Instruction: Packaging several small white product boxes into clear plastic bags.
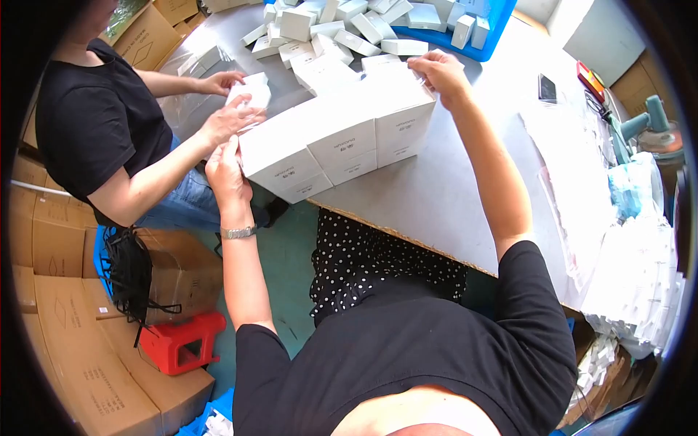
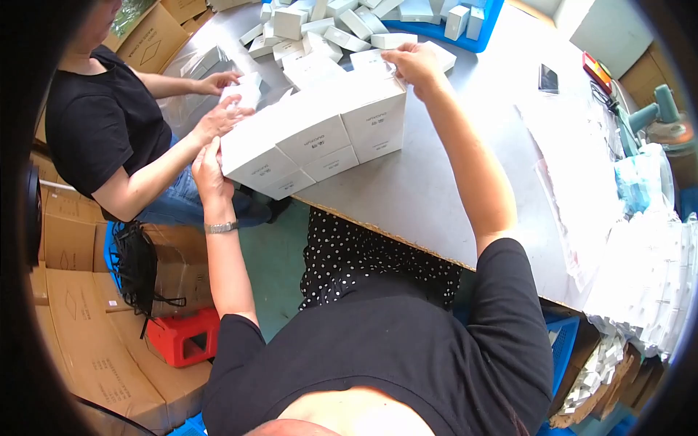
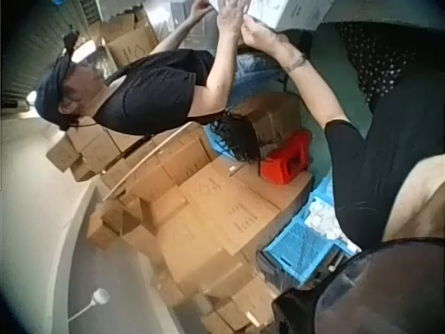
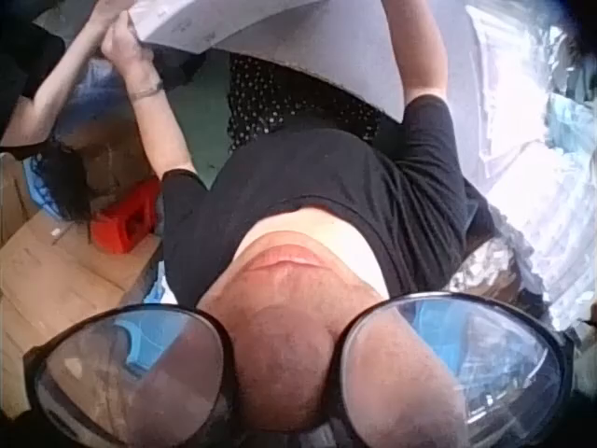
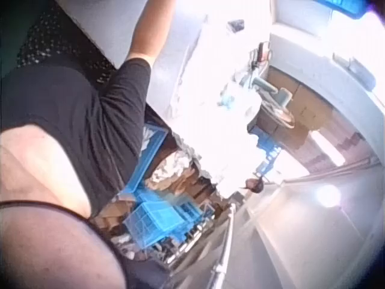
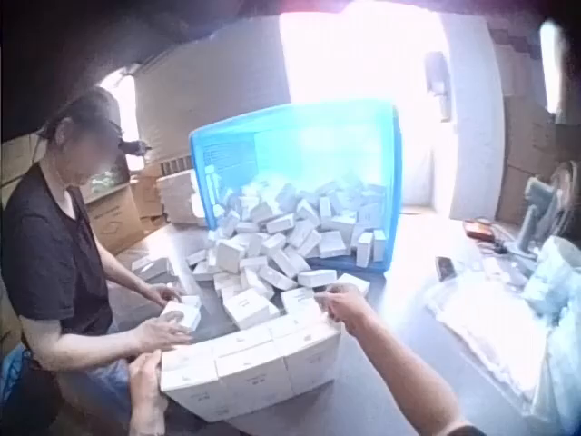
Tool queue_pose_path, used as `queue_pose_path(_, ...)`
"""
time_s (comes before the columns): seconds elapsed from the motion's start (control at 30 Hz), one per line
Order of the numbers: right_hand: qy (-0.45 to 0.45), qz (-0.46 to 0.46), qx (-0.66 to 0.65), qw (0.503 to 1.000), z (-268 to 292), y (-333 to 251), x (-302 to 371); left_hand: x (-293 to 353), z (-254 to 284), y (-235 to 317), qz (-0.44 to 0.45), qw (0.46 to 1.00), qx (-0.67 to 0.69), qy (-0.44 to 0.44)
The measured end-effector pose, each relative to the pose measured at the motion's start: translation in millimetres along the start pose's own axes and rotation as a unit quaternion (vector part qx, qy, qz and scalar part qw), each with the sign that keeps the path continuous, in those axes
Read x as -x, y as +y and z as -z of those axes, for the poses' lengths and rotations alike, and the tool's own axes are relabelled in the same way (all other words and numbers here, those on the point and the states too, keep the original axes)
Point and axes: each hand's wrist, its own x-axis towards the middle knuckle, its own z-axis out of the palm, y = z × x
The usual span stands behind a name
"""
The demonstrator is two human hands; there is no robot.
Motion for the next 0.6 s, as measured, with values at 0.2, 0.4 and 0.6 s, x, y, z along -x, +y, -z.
queue_pose_path(0.2, 0.018, -0.097, -0.211, 0.973, 43, 8, 63, 47, 1, 15, 0.239, 0.967, 0.086, -0.009)
queue_pose_path(0.4, -0.092, -0.114, -0.255, 0.956, 69, 40, 217, 176, 97, 3, 0.300, 0.949, 0.096, -0.021)
queue_pose_path(0.6, -0.017, -0.068, 0.092, 0.993, 72, 81, 259, 213, 50, -31, 0.357, 0.925, 0.107, -0.075)
